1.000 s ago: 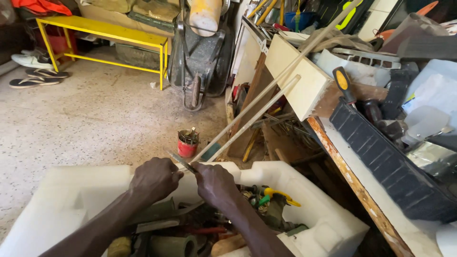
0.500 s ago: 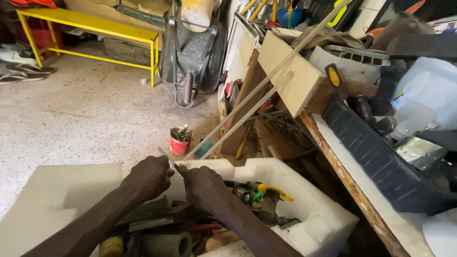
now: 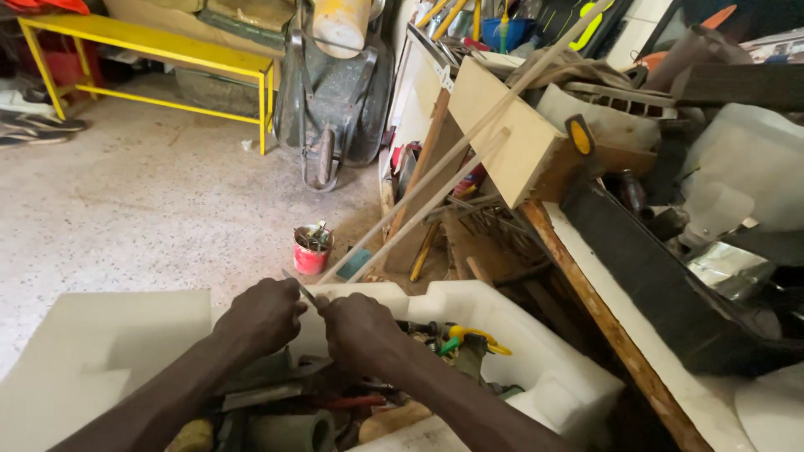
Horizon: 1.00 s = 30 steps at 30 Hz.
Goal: Filing the end of a metal rod using a hand file over a tool bin
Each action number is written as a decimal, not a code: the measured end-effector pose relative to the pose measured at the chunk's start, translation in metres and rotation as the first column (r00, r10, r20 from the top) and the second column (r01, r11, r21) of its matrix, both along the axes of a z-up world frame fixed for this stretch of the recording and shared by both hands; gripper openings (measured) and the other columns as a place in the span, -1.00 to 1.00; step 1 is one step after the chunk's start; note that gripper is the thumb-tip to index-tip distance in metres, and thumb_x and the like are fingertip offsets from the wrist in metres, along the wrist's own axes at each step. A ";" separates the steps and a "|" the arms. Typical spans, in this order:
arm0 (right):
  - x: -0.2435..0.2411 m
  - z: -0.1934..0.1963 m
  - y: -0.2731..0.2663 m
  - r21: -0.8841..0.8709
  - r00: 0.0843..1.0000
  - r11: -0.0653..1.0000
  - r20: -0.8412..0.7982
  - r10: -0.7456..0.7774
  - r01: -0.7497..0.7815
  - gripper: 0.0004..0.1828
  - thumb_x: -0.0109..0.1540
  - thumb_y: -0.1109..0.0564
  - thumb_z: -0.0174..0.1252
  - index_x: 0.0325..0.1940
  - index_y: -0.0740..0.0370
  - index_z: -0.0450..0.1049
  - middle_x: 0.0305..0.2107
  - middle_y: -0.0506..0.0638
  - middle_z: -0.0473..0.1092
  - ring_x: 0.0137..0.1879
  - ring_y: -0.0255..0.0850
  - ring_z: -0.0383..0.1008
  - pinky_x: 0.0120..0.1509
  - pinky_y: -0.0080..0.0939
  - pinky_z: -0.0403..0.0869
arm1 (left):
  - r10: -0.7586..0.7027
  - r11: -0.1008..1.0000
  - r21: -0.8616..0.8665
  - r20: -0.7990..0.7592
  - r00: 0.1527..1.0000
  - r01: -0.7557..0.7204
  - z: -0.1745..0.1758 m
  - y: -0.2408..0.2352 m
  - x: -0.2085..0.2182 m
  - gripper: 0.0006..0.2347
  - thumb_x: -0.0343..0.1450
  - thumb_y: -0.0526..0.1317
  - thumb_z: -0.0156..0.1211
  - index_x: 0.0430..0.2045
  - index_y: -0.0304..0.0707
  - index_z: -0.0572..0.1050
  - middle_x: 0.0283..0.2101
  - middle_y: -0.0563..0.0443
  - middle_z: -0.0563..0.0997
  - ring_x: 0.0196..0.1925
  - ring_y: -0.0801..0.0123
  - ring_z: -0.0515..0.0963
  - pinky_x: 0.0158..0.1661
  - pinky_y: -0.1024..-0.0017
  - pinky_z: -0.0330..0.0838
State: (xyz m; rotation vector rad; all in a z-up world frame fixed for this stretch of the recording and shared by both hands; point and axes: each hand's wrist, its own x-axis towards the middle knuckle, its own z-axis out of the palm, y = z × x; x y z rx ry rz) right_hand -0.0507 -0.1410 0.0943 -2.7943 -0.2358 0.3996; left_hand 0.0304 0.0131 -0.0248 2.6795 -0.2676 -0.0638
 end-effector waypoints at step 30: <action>0.011 -0.062 -0.032 -0.213 0.941 0.944 0.175 0.291 -0.253 -0.20 0.16 0.22 -0.06 0.54 0.09 0.15 -0.28 0.26 0.51 -0.15 0.34 0.47 -0.28 0.30 0.40 | -0.084 0.993 0.087 0.074 0.994 0.077 -0.002 -0.003 -0.009 -0.83 0.34 -0.18 0.19 -0.24 -0.14 0.45 -0.33 -0.20 0.62 -0.31 -0.08 0.63 -0.37 0.07 0.45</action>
